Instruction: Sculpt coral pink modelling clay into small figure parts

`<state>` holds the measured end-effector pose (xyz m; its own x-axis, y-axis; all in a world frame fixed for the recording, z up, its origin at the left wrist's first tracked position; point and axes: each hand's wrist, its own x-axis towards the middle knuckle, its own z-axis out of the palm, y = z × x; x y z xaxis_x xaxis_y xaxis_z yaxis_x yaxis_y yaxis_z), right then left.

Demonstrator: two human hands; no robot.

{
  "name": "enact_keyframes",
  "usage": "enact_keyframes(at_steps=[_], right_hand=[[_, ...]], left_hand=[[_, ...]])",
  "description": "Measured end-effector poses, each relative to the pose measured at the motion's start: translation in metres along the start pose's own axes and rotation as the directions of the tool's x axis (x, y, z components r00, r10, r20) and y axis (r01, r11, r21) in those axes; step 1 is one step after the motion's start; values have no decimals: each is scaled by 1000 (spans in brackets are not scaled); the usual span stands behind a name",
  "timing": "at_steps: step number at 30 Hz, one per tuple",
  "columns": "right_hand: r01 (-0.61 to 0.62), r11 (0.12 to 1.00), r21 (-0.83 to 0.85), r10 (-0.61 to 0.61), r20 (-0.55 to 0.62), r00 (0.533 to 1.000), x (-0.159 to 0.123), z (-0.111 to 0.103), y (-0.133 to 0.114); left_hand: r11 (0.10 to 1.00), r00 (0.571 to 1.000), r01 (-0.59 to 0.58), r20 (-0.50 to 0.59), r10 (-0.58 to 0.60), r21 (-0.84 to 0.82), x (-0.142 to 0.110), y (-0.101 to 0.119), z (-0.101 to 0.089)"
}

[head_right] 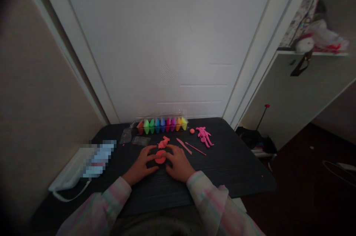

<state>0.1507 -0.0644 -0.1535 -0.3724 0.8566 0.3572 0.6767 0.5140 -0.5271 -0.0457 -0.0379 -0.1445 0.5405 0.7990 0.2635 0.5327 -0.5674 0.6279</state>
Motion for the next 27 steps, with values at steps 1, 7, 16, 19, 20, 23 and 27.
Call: enact_keyframes(at_steps=[1,7,16,19,20,23,27], right_hand=[[10,1000,-19,-10,-1,1000,0,0,0],[40,995,-94,-41,-9,999,3,0,-1],[115,980,-165,-111,34,993,6,-3,0],[181,970,-164,-165,104,981,12,-7,5],[201,967,-159,-181,130,975,14,-8,8],[246,959,-139,-216,199,956,23,-13,13],[264,960,-92,-232,266,936,33,-18,17]], left_hand=[[1000,1000,-15,-6,15,27,1,0,2],[983,993,-110,-14,113,148,7,-1,7],[925,965,-263,60,256,275,11,1,3],[894,938,-345,153,312,288,19,0,-4],[883,926,-371,183,330,287,22,-1,-7],[864,899,-423,251,360,275,32,-3,-12],[869,888,-427,295,352,250,38,-5,-15]])
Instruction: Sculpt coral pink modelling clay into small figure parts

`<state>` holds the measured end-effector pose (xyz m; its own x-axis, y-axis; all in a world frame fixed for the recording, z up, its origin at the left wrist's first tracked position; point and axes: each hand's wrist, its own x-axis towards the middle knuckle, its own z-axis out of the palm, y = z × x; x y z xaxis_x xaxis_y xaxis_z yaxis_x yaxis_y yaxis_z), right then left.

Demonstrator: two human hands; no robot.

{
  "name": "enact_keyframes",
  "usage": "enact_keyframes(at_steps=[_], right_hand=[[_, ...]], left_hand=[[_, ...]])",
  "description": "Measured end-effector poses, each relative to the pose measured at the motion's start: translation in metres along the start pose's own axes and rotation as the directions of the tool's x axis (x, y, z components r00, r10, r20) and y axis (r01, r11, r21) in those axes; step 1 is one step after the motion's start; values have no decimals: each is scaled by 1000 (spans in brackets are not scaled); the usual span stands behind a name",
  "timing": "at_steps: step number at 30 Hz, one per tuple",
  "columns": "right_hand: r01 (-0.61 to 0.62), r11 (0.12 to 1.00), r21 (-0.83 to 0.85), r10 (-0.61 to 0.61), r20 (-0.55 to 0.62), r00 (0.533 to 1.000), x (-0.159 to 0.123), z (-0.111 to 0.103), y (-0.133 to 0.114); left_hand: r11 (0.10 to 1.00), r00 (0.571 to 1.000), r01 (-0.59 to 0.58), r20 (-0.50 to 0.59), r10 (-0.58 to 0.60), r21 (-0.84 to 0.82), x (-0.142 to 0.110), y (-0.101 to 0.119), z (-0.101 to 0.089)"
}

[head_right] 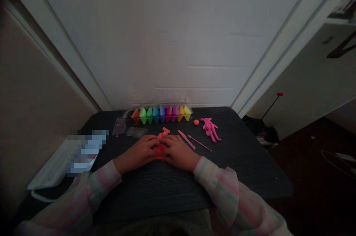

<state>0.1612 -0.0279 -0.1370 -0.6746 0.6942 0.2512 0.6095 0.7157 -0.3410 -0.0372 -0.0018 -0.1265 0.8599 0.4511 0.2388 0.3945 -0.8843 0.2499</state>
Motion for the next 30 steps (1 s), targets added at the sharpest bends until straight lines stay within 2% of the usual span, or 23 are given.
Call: enact_keyframes(at_steps=[4,8,11,13,15,20,26,28,30], right_hand=[[-29,997,67,28,21,999,2,-2,2],[-76,974,215,83,-24,996,-1,-1,-2],[-132,926,355,140,3,990,-3,-1,-7],[-173,864,474,169,52,984,-4,-3,-10],[-213,760,613,186,109,977,-5,-4,-13],[-327,414,850,220,255,942,-4,-6,-19],[-509,-5,861,179,502,846,-3,-5,-26],[-543,-111,832,184,555,811,-4,-3,-26],[-548,-174,818,200,574,794,-4,-2,-26]], left_hand=[[997,999,49,22,-48,-53,0,-1,0],[969,993,119,28,-116,-214,-5,-1,-1],[902,985,173,64,-160,-395,-8,0,-2],[827,977,211,113,-178,-521,-9,2,-3],[729,966,260,171,-195,-633,-9,3,-4],[440,928,370,302,-220,-818,-8,6,-5],[96,898,428,411,-154,-899,-8,10,-2],[-8,890,435,432,-147,-900,-8,9,0],[-93,884,430,440,-156,-898,-9,7,1]])
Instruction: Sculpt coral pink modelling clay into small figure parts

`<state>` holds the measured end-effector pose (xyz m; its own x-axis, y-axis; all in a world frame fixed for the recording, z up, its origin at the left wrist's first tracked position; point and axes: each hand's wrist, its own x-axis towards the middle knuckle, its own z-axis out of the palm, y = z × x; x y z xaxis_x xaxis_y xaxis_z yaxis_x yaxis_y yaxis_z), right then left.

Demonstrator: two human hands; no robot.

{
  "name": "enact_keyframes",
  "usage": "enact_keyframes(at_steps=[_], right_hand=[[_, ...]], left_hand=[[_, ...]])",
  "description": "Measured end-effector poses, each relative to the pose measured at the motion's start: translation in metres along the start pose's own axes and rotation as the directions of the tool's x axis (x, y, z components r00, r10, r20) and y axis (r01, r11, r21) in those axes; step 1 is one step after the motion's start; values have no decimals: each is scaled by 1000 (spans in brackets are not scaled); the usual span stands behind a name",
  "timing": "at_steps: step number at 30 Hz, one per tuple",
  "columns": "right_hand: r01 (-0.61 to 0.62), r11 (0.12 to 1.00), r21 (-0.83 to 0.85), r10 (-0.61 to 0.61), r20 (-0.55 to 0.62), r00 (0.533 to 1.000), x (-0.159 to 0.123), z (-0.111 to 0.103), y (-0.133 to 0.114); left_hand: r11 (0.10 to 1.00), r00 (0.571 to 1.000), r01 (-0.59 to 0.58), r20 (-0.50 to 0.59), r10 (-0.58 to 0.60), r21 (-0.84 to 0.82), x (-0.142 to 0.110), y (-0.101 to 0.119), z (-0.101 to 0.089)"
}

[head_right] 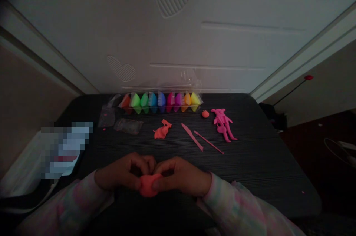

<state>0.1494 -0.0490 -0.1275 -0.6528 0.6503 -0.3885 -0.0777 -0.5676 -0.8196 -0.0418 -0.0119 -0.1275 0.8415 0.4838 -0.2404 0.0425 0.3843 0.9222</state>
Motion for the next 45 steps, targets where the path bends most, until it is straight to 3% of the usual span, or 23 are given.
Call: enact_keyframes(at_steps=[8,16,22,27,29,37,40,45], right_hand=[[-17,1000,13,16,66,998,-1,-1,2],[-24,998,-55,29,83,996,1,-2,1],[-58,998,-30,62,175,983,0,-5,1],[0,1000,30,-2,51,999,1,-6,2],[23,999,27,-23,10,1000,1,-7,2],[8,1000,21,-9,62,998,1,-7,1],[-2,1000,27,0,93,996,1,-7,0],[-2,999,-34,4,48,999,0,-7,-1]], left_hand=[[995,999,46,30,-43,-85,0,-1,-2],[989,991,135,18,-134,-65,0,-3,1],[959,978,209,35,-206,-191,4,-14,5],[926,966,200,-93,-241,-322,4,-16,4],[919,961,215,-98,-260,-330,4,-15,3],[967,990,128,-30,-137,-219,5,-14,3],[961,991,130,-10,-136,-245,4,-15,3],[952,978,165,-85,-193,-258,3,-10,4]])
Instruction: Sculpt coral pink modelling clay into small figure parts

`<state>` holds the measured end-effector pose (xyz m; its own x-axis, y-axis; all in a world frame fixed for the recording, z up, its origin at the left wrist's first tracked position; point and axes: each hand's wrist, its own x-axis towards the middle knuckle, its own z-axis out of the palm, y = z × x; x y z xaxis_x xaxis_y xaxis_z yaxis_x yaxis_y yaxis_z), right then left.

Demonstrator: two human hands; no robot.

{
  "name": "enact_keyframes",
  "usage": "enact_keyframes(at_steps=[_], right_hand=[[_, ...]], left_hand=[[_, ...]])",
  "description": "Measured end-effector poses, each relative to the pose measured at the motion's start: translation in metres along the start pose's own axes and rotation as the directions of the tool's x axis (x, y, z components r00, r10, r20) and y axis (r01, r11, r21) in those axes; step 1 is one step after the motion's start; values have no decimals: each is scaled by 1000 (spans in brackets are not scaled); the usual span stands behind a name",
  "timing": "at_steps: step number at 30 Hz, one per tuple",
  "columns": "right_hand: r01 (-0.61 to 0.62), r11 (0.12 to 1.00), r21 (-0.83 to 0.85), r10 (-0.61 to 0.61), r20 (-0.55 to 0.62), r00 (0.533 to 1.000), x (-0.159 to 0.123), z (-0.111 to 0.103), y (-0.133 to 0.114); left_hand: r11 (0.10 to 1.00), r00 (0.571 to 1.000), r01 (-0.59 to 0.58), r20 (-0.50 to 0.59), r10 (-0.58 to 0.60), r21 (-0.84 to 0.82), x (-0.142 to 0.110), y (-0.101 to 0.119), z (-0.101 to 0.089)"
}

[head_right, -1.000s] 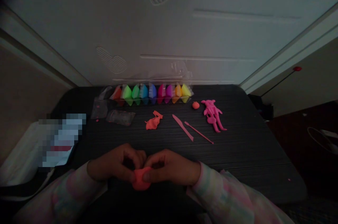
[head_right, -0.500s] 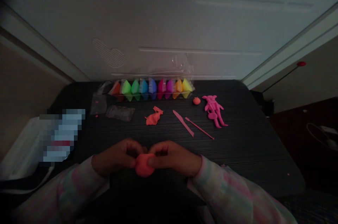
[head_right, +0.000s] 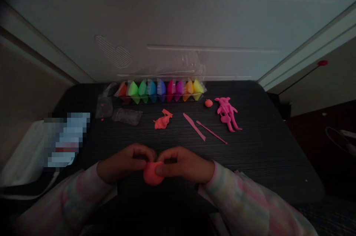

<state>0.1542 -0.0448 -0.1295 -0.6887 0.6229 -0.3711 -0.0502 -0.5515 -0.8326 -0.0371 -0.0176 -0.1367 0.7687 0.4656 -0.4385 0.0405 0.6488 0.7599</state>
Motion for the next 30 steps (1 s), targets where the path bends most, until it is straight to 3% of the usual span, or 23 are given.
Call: enact_keyframes(at_steps=[5,11,15,19,30], right_hand=[[-42,999,-17,42,8,999,0,2,1],[-56,998,-21,56,15,998,0,2,0],[-35,999,-13,35,17,999,0,2,-2],[-32,999,-9,32,12,999,-1,2,-2],[-30,999,-12,30,39,999,0,1,-1]], left_hand=[[992,998,45,38,-49,121,1,3,1],[969,999,13,42,-24,245,1,2,-2],[977,1000,11,-2,-10,213,2,1,-4],[986,995,64,62,-74,154,2,2,-4],[963,995,-10,99,-17,268,0,2,-5]])
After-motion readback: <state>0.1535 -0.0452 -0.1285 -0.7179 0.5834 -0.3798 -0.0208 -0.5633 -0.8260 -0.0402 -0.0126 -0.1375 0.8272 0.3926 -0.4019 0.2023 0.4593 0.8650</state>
